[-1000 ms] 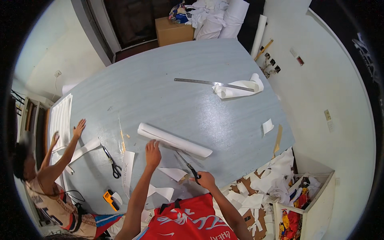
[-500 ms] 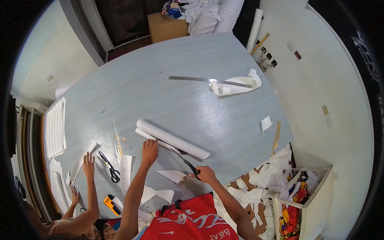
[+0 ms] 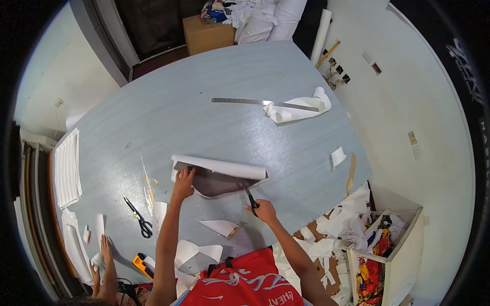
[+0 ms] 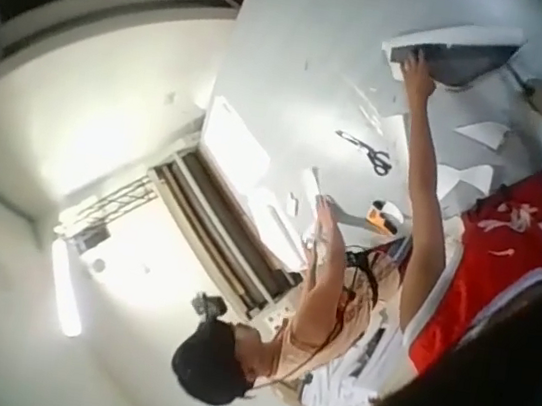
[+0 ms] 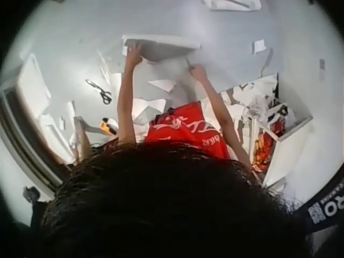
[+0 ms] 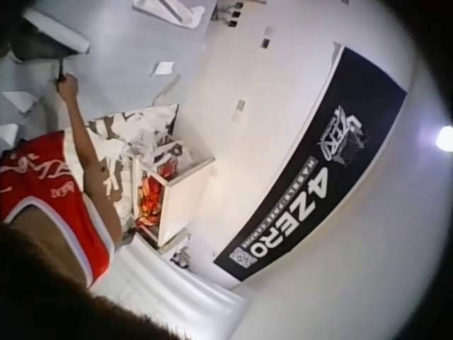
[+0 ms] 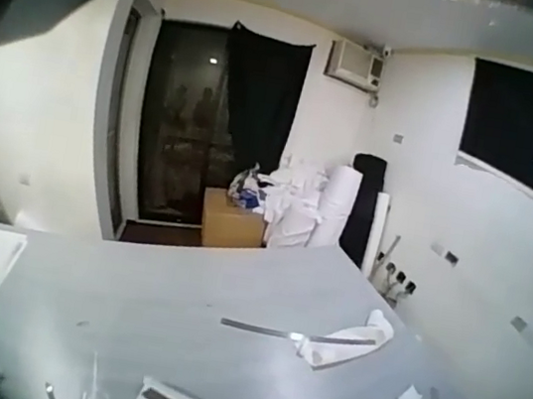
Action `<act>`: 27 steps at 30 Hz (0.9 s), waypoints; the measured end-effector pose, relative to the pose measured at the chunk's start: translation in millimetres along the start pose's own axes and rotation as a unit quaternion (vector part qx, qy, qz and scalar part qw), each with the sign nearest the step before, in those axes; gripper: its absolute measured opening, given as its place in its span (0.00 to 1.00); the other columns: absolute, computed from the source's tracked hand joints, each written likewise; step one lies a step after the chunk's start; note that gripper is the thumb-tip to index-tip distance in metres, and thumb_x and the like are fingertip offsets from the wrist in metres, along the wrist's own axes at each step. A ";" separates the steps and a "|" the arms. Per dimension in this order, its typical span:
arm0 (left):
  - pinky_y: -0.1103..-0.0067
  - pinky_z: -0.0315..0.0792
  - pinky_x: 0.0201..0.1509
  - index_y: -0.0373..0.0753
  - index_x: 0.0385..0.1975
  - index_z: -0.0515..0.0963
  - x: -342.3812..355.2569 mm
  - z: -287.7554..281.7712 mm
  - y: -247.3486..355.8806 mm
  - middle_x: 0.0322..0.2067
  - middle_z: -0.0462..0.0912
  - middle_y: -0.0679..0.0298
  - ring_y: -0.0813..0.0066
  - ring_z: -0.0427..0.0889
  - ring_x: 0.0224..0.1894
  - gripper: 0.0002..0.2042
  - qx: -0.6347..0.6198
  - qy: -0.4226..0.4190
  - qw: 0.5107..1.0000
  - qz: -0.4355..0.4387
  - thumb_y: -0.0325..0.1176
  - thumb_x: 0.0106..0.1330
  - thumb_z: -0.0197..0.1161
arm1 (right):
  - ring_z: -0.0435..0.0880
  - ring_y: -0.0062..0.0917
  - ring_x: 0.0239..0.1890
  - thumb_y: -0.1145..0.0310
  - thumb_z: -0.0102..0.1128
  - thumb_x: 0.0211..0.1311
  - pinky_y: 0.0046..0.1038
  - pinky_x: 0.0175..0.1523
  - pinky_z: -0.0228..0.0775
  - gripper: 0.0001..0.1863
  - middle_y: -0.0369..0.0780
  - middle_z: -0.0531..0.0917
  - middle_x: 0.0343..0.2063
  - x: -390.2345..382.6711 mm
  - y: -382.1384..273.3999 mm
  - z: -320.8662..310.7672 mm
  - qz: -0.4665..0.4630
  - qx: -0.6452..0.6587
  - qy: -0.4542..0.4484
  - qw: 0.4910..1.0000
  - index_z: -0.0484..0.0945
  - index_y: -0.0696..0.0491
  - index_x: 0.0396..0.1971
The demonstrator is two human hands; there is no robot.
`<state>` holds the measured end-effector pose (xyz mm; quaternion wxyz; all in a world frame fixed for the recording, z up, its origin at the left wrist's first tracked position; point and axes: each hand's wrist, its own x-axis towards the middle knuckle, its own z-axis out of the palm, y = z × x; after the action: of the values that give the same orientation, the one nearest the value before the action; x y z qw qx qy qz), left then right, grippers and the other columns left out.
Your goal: Cutting out printed fabric patterns using scissors on a work table.
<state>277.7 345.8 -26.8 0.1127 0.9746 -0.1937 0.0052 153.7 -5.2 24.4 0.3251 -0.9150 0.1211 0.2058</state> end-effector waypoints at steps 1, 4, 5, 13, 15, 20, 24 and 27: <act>0.60 0.65 0.61 0.46 0.62 0.67 1.3 -0.1 -3.5 0.52 0.68 0.53 0.52 0.68 0.57 0.41 0.003 -0.022 1.000 -0.008 0.30 0.38 0.70 | 0.75 0.37 0.20 0.35 0.68 0.46 0.37 0.28 0.64 0.36 0.45 0.74 0.14 3.0 -2.6 -1.1 -0.027 0.017 0.020 0.999 0.71 0.58 0.14; 0.61 0.69 0.57 0.52 0.60 0.68 4.8 -6.9 -5.1 0.51 0.69 0.55 0.53 0.68 0.58 0.40 -0.061 -0.110 0.992 0.001 0.28 0.38 0.70 | 0.75 0.37 0.20 0.35 0.68 0.46 0.37 0.28 0.64 0.35 0.45 0.74 0.14 1.6 -3.9 -3.6 -0.018 -0.019 -0.045 0.999 0.71 0.58 0.14; 0.62 0.71 0.53 0.56 0.59 0.70 6.8 -2.2 -4.9 0.51 0.69 0.55 0.55 0.69 0.56 0.39 -0.060 -0.094 0.994 0.003 0.29 0.39 0.70 | 0.75 0.37 0.20 0.35 0.68 0.46 0.37 0.28 0.64 0.35 0.45 0.74 0.14 3.0 -5.1 -2.4 -0.016 -0.020 -0.047 0.999 0.71 0.58 0.14; 0.60 0.66 0.53 0.50 0.55 0.74 0.3 -4.4 -3.5 0.52 0.69 0.56 0.57 0.66 0.57 0.45 0.035 -0.164 0.985 0.033 0.49 0.26 0.80 | 0.71 0.31 0.23 0.34 0.64 0.51 0.33 0.32 0.63 0.34 0.43 0.73 0.17 -2.5 -4.6 18.5 -0.090 -0.026 -0.273 0.958 0.74 0.58 0.21; 0.60 0.64 0.54 0.48 0.55 0.74 -6.5 -7.0 -2.8 0.51 0.68 0.56 0.57 0.65 0.57 0.48 0.033 -0.167 0.985 0.023 0.52 0.22 0.80 | 0.70 0.30 0.23 0.33 0.62 0.52 0.32 0.32 0.62 0.35 0.43 0.72 0.17 -6.2 -6.4 22.8 -0.097 -0.011 -0.300 0.949 0.74 0.58 0.22; 0.61 0.62 0.54 0.47 0.54 0.74 -12.0 -7.4 4.9 0.50 0.67 0.56 0.58 0.65 0.55 0.50 0.007 -0.065 0.997 0.031 0.55 0.18 0.80 | 0.68 0.28 0.24 0.31 0.58 0.54 0.32 0.32 0.61 0.37 0.41 0.70 0.18 -19.9 10.4 32.5 -0.113 0.015 -0.350 0.930 0.73 0.58 0.24; 0.61 0.62 0.54 0.47 0.54 0.74 -16.4 -8.4 3.9 0.50 0.67 0.56 0.57 0.65 0.55 0.51 -0.002 -0.065 0.997 0.031 0.56 0.18 0.80 | 0.68 0.28 0.25 0.33 0.58 0.55 0.33 0.33 0.61 0.35 0.40 0.70 0.19 -30.2 16.4 34.7 -0.103 -0.016 -0.365 0.925 0.72 0.57 0.23; 0.60 0.61 0.54 0.47 0.55 0.74 -20.9 -8.8 2.8 0.50 0.67 0.56 0.57 0.65 0.55 0.51 0.015 -0.059 0.997 0.039 0.56 0.18 0.80 | 0.68 0.27 0.25 0.34 0.59 0.55 0.32 0.32 0.61 0.35 0.41 0.70 0.18 -30.7 14.0 39.9 -0.104 0.025 -0.352 0.930 0.72 0.57 0.22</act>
<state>257.7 353.1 -18.7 0.0861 0.9665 -0.2375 -0.0453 109.6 12.6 2.7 0.3887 -0.7832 -0.0914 0.4766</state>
